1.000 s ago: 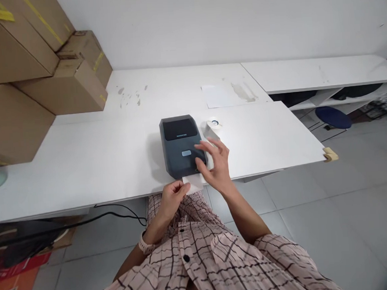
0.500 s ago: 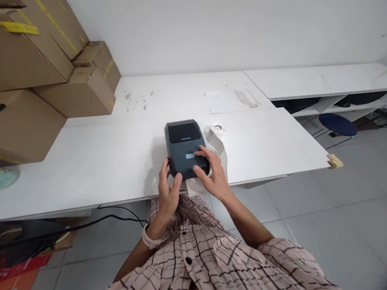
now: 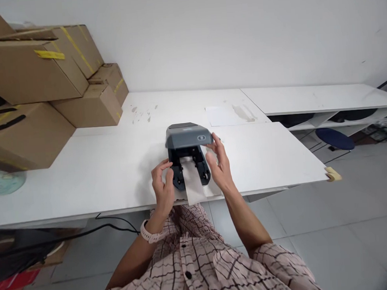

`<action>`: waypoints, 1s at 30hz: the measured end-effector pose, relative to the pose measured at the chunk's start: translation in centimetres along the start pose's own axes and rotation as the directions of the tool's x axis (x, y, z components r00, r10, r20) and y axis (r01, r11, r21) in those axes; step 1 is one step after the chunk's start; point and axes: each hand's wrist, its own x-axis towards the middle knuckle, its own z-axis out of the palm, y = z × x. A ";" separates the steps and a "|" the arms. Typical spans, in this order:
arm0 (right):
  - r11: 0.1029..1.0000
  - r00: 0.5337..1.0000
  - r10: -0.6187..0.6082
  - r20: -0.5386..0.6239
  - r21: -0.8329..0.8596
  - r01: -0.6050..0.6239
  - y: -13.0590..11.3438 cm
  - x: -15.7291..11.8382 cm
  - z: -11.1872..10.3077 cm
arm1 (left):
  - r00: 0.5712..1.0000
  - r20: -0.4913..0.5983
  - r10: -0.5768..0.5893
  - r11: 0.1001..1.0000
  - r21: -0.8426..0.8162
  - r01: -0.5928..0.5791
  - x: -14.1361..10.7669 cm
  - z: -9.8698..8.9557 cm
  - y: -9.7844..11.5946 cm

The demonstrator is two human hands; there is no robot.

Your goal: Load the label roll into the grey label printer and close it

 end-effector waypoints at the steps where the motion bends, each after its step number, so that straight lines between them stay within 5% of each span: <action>1: 0.999 0.999 -0.040 0.003 0.004 0.040 -0.2 1.3 -0.1 | 1.000 0.001 -0.021 1.000 0.013 0.021 0.7 -0.2 -0.4; 8: 0.947 0.966 -0.258 0.004 -0.195 0.254 0.5 9.0 1.7 | 0.966 0.145 -0.213 0.963 0.196 0.183 6.5 1.5 -2.9; 11: 0.833 0.934 -0.174 0.311 -0.460 0.308 1.4 9.8 3.2 | 0.951 0.192 -0.242 0.941 0.284 0.182 7.8 2.7 -3.0; 13: 0.706 0.804 0.046 0.593 -0.589 0.393 2.1 9.5 4.4 | 0.951 0.209 -0.230 0.927 0.345 0.148 8.1 3.1 -2.7; 16: 0.649 0.601 0.241 0.762 -0.587 0.484 3.0 8.8 6.3 | 0.955 0.215 -0.205 0.896 0.435 0.095 7.8 3.2 -2.1; 20: 0.732 0.434 0.258 0.863 -0.468 0.496 2.9 9.5 6.4 | 0.954 0.222 -0.200 0.879 0.471 0.074 7.4 2.8 -1.8; 23: 0.889 0.334 0.124 0.934 -0.254 0.380 2.5 10.2 2.9 | 0.954 0.230 -0.193 0.889 0.453 0.070 7.3 2.7 -1.9; 25: 0.986 0.380 -0.051 0.923 -0.013 0.163 2.9 9.7 -1.2 | 0.955 0.226 -0.192 0.893 0.444 0.074 7.2 2.7 -2.0; 27: 0.979 0.532 -0.148 0.834 0.201 -0.043 4.0 8.3 -6.1 | 0.955 0.217 -0.200 0.891 0.447 0.085 7.1 2.7 -2.1; 30: 0.951 0.776 -0.040 0.629 0.262 -0.163 6.8 5.4 -13.0 | 0.956 0.210 -0.204 0.888 0.450 0.091 7.1 2.6 -2.3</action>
